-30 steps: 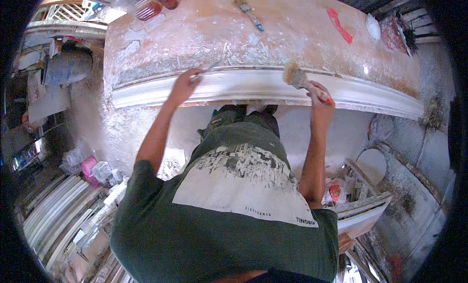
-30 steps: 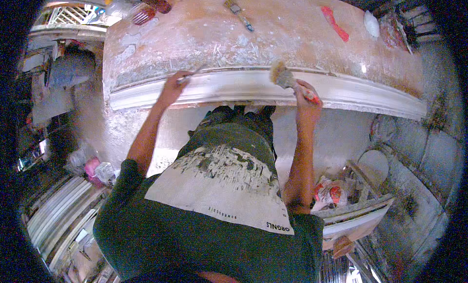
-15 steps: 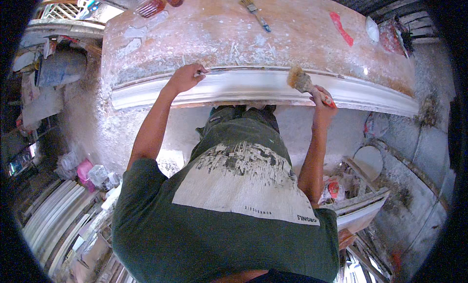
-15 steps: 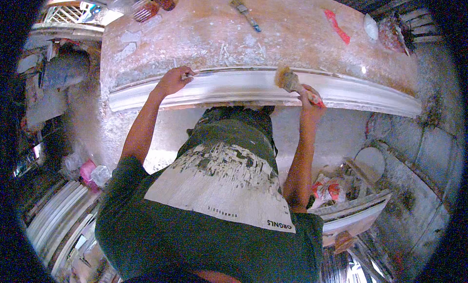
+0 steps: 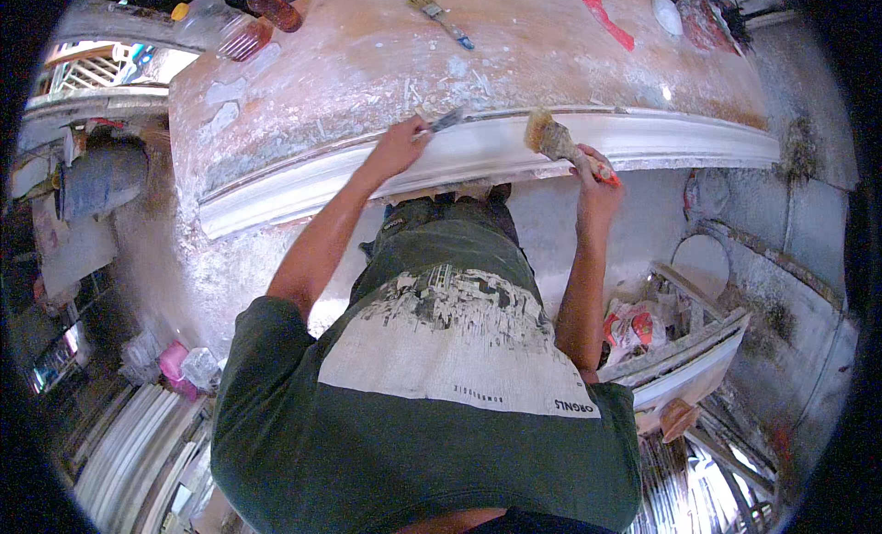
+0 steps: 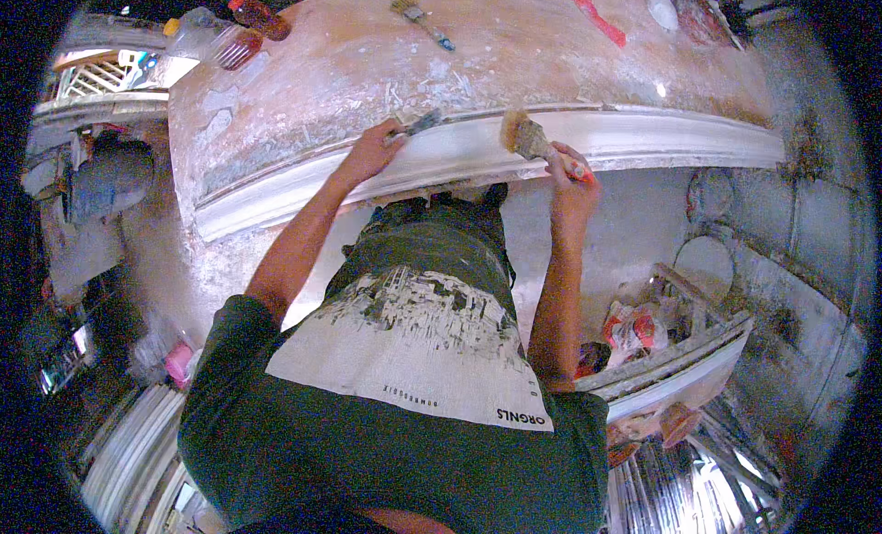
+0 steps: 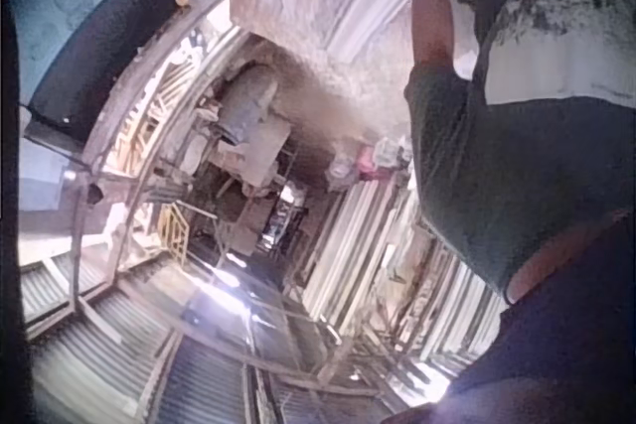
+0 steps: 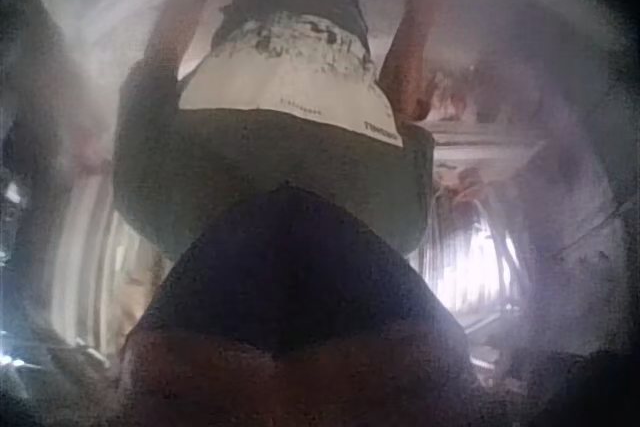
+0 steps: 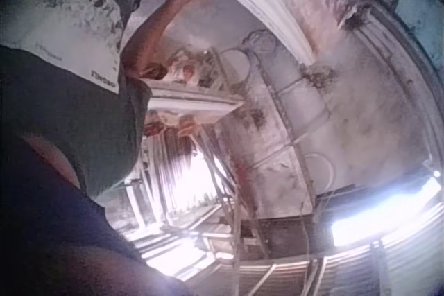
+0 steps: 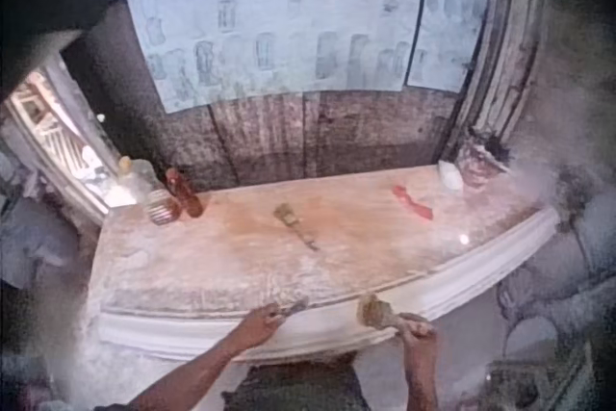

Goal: The person paints a long white wooden molding with a brush, applying white paint along its length and edges. The person repeatedly repositions the molding and continues brushing different sections.

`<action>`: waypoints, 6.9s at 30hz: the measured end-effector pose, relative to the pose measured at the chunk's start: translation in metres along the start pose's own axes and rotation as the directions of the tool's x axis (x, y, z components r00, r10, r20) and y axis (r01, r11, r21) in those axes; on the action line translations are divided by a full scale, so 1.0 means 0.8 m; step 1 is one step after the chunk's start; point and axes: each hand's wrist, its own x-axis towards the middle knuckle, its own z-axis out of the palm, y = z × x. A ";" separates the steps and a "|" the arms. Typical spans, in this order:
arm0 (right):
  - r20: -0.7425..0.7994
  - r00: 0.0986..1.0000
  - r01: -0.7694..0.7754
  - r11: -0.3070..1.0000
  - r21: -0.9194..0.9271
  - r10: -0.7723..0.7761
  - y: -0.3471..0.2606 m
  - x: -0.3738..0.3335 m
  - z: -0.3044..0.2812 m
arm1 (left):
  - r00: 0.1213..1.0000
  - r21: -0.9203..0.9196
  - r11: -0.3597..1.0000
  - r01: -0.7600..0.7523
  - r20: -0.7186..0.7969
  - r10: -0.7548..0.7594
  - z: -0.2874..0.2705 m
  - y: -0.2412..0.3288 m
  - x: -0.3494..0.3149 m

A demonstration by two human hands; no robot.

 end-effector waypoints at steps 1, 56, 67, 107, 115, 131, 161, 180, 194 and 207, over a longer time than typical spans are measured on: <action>0.005 1.000 -0.006 1.000 -0.006 0.006 -0.006 -0.003 0.002 | 1.000 -0.003 1.000 -0.003 -0.007 0.003 0.016 0.019 0.011; -0.227 0.966 -0.106 0.990 0.093 0.125 0.107 0.280 -0.408 | 0.894 0.444 0.792 -0.418 0.357 0.272 0.262 0.357 0.306; -0.508 0.861 -0.034 0.994 -0.104 -0.024 0.088 0.241 -0.477 | 0.840 0.395 0.751 -0.530 0.370 0.398 0.413 0.445 0.449; -0.349 0.937 0.029 0.998 0.053 -0.009 0.128 0.524 -0.709 | 0.809 0.379 0.724 -0.577 0.390 0.440 0.645 0.679 0.662; -0.252 0.966 0.049 0.998 -0.025 -0.054 0.112 0.472 -0.622 | 0.857 0.370 0.780 -0.505 0.321 0.403 0.507 0.529 0.509; 0.798 0.519 0.711 0.673 -0.205 -0.305 0.106 0.367 -0.244 | 0.834 -0.481 0.848 0.222 -0.356 -0.420 0.205 0.238 0.116; -0.327 0.930 0.123 0.982 -0.144 -0.165 0.096 0.392 -0.630 | 0.995 0.173 0.985 0.005 -0.095 0.012 0.347 0.366 0.264; -0.513 0.857 -0.007 0.995 -0.104 -0.047 0.195 0.387 -0.850 | 0.950 0.455 0.838 -0.302 0.067 0.305 0.575 0.522 0.506; -0.678 0.720 -0.102 0.989 0.105 0.146 0.246 0.396 -0.920 | 0.964 0.436 0.861 -0.264 0.098 0.246 0.661 0.672 0.593; -0.598 0.745 -0.239 0.955 0.174 0.295 0.238 0.496 -0.944 | 0.979 0.245 0.951 -0.186 0.129 0.158 0.740 0.754 0.687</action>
